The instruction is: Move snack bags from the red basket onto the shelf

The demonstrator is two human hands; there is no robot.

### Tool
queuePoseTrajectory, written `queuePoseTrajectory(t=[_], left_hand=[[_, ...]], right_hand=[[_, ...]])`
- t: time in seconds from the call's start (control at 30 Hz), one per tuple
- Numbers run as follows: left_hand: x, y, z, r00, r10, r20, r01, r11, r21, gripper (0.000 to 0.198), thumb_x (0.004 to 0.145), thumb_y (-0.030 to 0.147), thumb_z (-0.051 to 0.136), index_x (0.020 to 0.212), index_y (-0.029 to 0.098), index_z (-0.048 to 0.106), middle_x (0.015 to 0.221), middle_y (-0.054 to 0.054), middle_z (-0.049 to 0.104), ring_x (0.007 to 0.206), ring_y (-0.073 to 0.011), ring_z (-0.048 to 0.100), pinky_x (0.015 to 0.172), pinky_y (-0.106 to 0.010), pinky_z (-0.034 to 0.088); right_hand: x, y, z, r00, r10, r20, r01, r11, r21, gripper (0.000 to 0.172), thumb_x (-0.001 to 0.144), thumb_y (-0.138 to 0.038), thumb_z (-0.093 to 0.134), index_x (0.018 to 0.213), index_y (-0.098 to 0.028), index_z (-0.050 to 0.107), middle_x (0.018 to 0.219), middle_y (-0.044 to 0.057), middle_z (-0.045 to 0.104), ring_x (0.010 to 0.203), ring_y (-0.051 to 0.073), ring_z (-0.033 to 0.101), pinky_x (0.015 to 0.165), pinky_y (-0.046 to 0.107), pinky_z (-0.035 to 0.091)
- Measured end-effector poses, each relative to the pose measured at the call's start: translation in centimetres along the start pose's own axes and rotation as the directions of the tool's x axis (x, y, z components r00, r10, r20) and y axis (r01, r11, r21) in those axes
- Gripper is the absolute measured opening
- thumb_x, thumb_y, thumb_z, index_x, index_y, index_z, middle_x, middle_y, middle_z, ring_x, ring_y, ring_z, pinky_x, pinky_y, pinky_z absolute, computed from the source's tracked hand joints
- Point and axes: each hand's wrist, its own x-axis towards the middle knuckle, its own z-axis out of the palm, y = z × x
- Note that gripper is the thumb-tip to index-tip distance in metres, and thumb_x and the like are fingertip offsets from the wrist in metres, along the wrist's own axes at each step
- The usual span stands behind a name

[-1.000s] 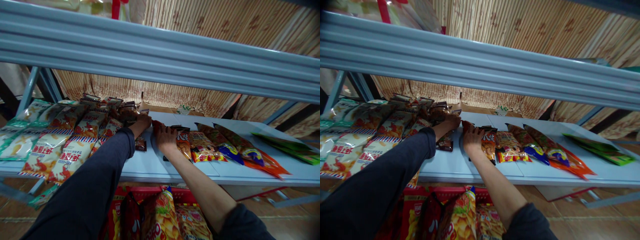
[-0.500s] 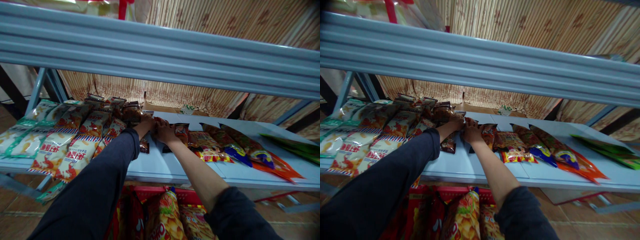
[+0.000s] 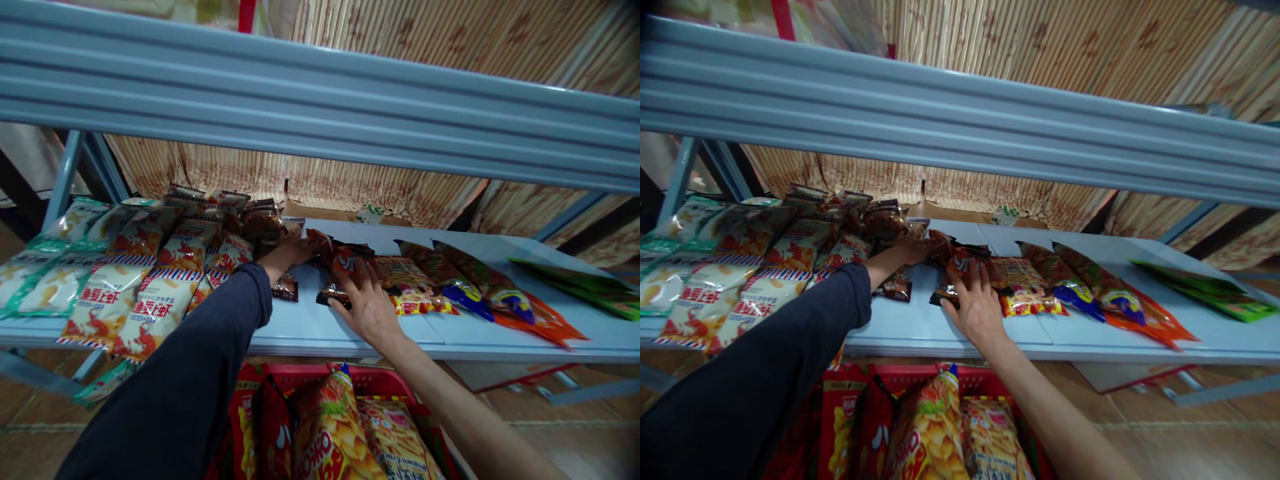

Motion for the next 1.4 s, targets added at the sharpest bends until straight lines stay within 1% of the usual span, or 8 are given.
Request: queuePoseTrajectory(t=[0.23,0.37,0.47,0.57,0.67,0.87,1.07,1.4], left_hand=[[0.4,-0.2,0.5,0.998,0.041,-0.044,-0.039,0.998,0.05,0.061,0.084,0.063,0.027,0.115,0.023,0.061,0.132,-0.009,0.051,0.13,-0.0282,0.031,0.108,-0.047,0.01],[0.8,-0.2,1.1,0.995,0.078,-0.06,-0.075,0.996,0.057,0.059,0.084,0.058,0.028,0.108,0.018,0.065,0.135,-0.009,0.048,0.132,-0.0293,0.027,0.109,-0.048,0.01],[0.9,0.0,1.5,0.996,0.079,-0.04,-0.078,0.996,0.035,0.056,0.088,0.051,0.025,0.105,0.016,0.065,0.124,-0.011,0.058,0.125,-0.0288,0.038,0.108,-0.05,0.01],[0.8,0.5,1.6,0.996,0.082,-0.044,-0.081,0.996,0.03,0.051,0.089,0.044,0.025,0.112,0.015,0.06,0.119,-0.013,0.06,0.119,-0.0275,0.045,0.108,-0.051,0.011],[0.6,1.1,1.5,0.993,0.091,-0.071,-0.09,0.996,0.025,0.046,0.089,0.036,0.029,0.125,0.013,0.047,0.126,-0.015,0.055,0.124,-0.0277,0.04,0.108,-0.052,0.01],[0.2,1.7,1.2,0.99,0.105,-0.089,-0.104,0.994,0.02,0.045,0.089,0.027,0.029,0.13,0.014,0.041,0.129,-0.015,0.053,0.13,-0.029,0.032,0.108,-0.055,0.005],[-1.1,1.4,1.1,0.984,0.144,-0.105,-0.141,0.989,0.039,0.05,0.086,0.021,0.036,0.135,0.014,0.037,0.126,-0.016,0.055,0.129,-0.0286,0.034,0.108,-0.054,0.002],[-0.6,1.8,1.6,0.988,0.089,-0.125,-0.092,0.995,-0.024,0.053,0.084,0.007,0.029,0.137,0.015,0.031,0.125,-0.012,0.056,0.126,-0.0211,0.04,0.109,-0.047,0.01]], right_hand=[[1.5,0.7,1.0,0.998,-0.015,-0.067,0.027,0.982,0.188,0.045,0.082,-0.032,0.049,0.123,-0.014,0.049,0.146,0.016,0.017,0.132,0.031,0.023,0.103,0.043,0.031],[2.3,1.2,1.6,0.999,0.008,-0.039,0.001,0.971,0.241,0.045,0.079,-0.029,0.048,0.123,-0.017,0.049,0.145,0.012,0.024,0.129,0.029,0.03,0.101,0.042,0.033],[2.8,1.7,2.0,0.999,-0.002,-0.038,0.01,0.973,0.229,0.046,0.078,-0.029,0.048,0.122,-0.019,0.052,0.142,0.01,0.032,0.127,0.03,0.032,0.102,0.044,0.031],[3.2,1.7,2.2,0.999,0.046,-0.025,-0.042,0.988,0.147,0.051,0.076,-0.031,0.048,0.126,-0.02,0.05,0.141,0.011,0.036,0.127,0.034,0.031,0.102,0.05,0.027],[3.3,1.4,2.0,0.991,0.13,0.025,-0.132,0.99,0.058,0.057,0.076,-0.033,0.049,0.132,-0.022,0.044,0.14,0.011,0.039,0.127,0.037,0.031,0.101,0.053,0.025],[3.4,1.1,1.5,0.988,0.144,0.054,-0.146,0.989,0.03,0.055,0.079,-0.042,0.047,0.132,-0.027,0.043,0.141,0.01,0.037,0.121,0.035,0.039,0.097,0.048,0.03],[3.7,1.3,1.7,0.981,0.178,-0.071,-0.181,0.983,-0.037,0.065,0.079,-0.06,0.044,0.131,-0.021,0.044,0.142,0.017,0.034,0.12,0.038,0.037,0.096,0.052,0.026],[4.5,2.2,2.8,0.989,0.139,-0.041,-0.131,0.98,0.147,0.062,0.08,-0.039,0.043,0.136,-0.014,0.034,0.125,0.014,0.056,0.116,0.03,0.046,0.1,0.047,0.024]])
